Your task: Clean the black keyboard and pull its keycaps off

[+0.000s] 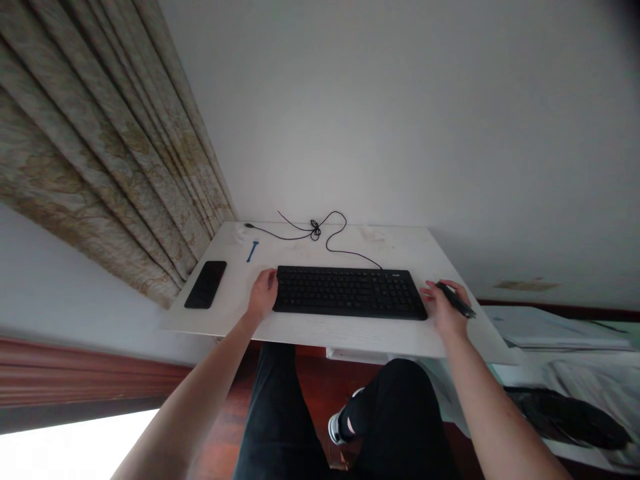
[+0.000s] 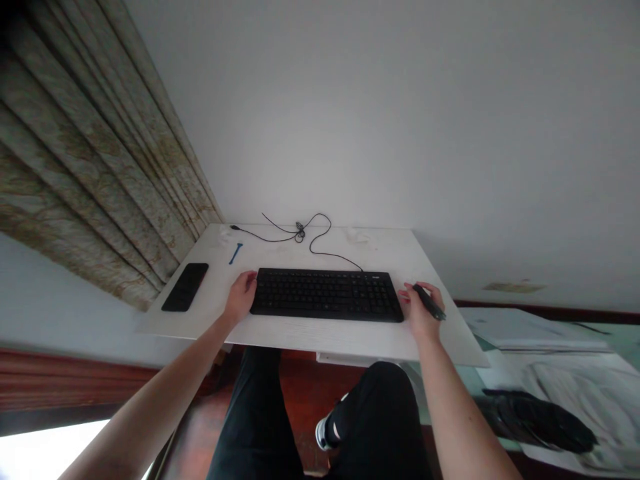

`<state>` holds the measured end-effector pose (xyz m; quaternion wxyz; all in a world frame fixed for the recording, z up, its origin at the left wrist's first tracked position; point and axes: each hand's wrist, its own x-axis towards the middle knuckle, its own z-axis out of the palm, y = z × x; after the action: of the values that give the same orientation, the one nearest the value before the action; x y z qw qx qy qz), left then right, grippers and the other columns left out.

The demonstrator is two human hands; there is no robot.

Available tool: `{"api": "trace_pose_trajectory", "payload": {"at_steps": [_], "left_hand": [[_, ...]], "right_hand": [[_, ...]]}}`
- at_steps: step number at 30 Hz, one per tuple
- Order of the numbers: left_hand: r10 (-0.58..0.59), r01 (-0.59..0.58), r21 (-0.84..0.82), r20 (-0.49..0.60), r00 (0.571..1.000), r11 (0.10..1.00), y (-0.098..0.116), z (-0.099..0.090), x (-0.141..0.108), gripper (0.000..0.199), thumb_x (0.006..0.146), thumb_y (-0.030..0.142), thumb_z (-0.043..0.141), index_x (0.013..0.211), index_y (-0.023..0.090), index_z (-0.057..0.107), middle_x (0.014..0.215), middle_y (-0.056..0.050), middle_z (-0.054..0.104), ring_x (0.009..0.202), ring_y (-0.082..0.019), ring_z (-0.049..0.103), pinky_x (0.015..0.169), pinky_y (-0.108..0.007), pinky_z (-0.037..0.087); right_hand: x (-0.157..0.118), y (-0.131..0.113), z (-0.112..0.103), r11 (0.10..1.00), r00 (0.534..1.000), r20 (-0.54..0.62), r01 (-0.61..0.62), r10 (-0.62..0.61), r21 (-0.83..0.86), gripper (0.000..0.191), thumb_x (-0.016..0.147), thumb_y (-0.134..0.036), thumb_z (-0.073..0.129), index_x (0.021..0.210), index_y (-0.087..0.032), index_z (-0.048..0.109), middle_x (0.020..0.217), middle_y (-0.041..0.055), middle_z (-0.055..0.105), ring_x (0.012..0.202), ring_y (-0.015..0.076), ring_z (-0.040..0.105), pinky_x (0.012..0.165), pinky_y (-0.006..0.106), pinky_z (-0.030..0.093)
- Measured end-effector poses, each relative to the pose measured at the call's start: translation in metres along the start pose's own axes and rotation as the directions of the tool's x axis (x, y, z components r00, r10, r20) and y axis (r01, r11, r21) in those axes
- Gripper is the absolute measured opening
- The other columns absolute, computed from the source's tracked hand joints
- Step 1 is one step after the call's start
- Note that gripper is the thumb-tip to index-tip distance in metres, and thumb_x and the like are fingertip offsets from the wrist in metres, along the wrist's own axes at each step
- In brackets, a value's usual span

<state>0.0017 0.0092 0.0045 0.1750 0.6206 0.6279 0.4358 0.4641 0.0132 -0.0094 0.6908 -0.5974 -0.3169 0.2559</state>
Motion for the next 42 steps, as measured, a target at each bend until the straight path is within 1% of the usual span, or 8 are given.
{"api": "trace_pose_trajectory", "payload": {"at_steps": [4, 7, 12, 16, 20, 24, 29, 42], "left_hand": [[0.013, -0.014, -0.013, -0.015, 1.000, 1.000, -0.004, 0.003, -0.002, 0.025, 0.094, 0.019, 0.047, 0.114, 0.020, 0.063, 0.112, -0.010, 0.071, 0.111, -0.023, 0.067, 0.103, -0.045, 0.053], [0.003, -0.004, -0.040, -0.021, 1.000, 0.999, -0.008, 0.005, -0.002, 0.027, 0.093, 0.017, 0.048, 0.117, 0.020, 0.062, 0.114, -0.009, 0.070, 0.112, -0.023, 0.067, 0.103, -0.044, 0.053], [0.012, -0.012, -0.033, -0.011, 1.000, 0.999, -0.010, 0.007, -0.001, 0.029, 0.093, 0.017, 0.050, 0.119, 0.021, 0.062, 0.116, -0.009, 0.070, 0.114, -0.024, 0.066, 0.104, -0.046, 0.053], [0.050, -0.051, 0.017, 0.011, 0.999, 0.999, -0.009, 0.007, -0.001, 0.032, 0.092, 0.016, 0.050, 0.121, 0.020, 0.062, 0.119, -0.011, 0.068, 0.116, -0.025, 0.064, 0.107, -0.047, 0.051], [0.073, -0.074, 0.032, 0.019, 0.997, 0.997, -0.008, 0.006, 0.000, 0.034, 0.091, 0.015, 0.050, 0.123, 0.020, 0.061, 0.120, -0.010, 0.067, 0.118, -0.025, 0.063, 0.108, -0.047, 0.050], [0.074, -0.075, 0.029, 0.021, 0.997, 0.997, -0.007, 0.006, 0.000, 0.034, 0.090, 0.015, 0.050, 0.123, 0.021, 0.061, 0.119, -0.010, 0.067, 0.118, -0.025, 0.063, 0.108, -0.046, 0.050], [0.071, -0.072, 0.029, 0.016, 0.997, 0.997, -0.007, 0.006, 0.000, 0.029, 0.091, 0.016, 0.050, 0.117, 0.021, 0.062, 0.115, -0.010, 0.068, 0.114, -0.025, 0.064, 0.105, -0.045, 0.051], [0.059, -0.061, 0.041, 0.033, 0.998, 0.997, -0.005, 0.005, 0.001, 0.024, 0.091, 0.017, 0.051, 0.112, 0.021, 0.062, 0.113, -0.010, 0.067, 0.110, -0.026, 0.064, 0.102, -0.044, 0.051]], "right_hand": [[0.013, -0.007, -0.004, 0.991, 0.992, -0.023, -0.120, 0.122, 0.051, 0.051, 0.052, -0.039, 0.087, 0.092, -0.023, 0.059, 0.074, -0.0006, 0.071, 0.056, 0.0178, 0.067, 0.043, 0.024, 0.050], [0.016, -0.025, 0.008, 0.995, 0.999, 0.032, -0.020, 0.024, -0.099, 0.044, 0.062, -0.048, 0.082, 0.090, -0.020, 0.063, 0.074, 0.0034, 0.072, 0.049, 0.0153, 0.062, 0.038, 0.024, 0.046], [-0.013, -0.069, 0.078, 0.958, 0.955, 0.293, 0.124, -0.044, -0.259, 0.045, 0.071, -0.060, 0.078, 0.079, -0.017, 0.069, 0.061, 0.0040, 0.065, 0.049, 0.0154, 0.059, 0.040, 0.026, 0.050], [-0.058, -0.088, 0.158, 0.991, 0.773, 0.632, 0.036, 0.053, -0.127, 0.044, 0.072, -0.058, 0.080, 0.088, -0.018, 0.070, 0.083, 0.0081, 0.073, 0.077, 0.0225, 0.071, 0.053, 0.029, 0.060], [-0.094, -0.085, 0.225, 0.989, 0.597, 0.793, 0.001, 0.119, -0.149, 0.031, 0.078, -0.044, 0.080, 0.092, -0.019, 0.067, 0.084, 0.0064, 0.074, 0.079, 0.0215, 0.071, 0.057, 0.029, 0.061], [-0.112, -0.077, 0.267, 0.975, 0.525, 0.835, 0.047, 0.163, -0.219, 0.016, 0.082, -0.030, 0.075, 0.089, -0.018, 0.066, 0.081, 0.0060, 0.074, 0.078, 0.0204, 0.071, 0.064, 0.030, 0.060], [-0.120, -0.071, 0.289, 0.961, 0.442, 0.867, 0.040, 0.229, -0.275, 0.012, 0.082, -0.025, 0.075, 0.086, -0.018, 0.065, 0.076, 0.0052, 0.073, 0.069, 0.0188, 0.070, 0.064, 0.031, 0.059], [-0.119, -0.044, 0.302, 0.937, 0.354, 0.922, 0.239, 0.159, -0.253, 0.013, 0.080, -0.023, 0.077, 0.088, -0.017, 0.069, 0.076, 0.0026, 0.070, 0.066, 0.0163, 0.066, 0.064, 0.029, 0.055]]}}
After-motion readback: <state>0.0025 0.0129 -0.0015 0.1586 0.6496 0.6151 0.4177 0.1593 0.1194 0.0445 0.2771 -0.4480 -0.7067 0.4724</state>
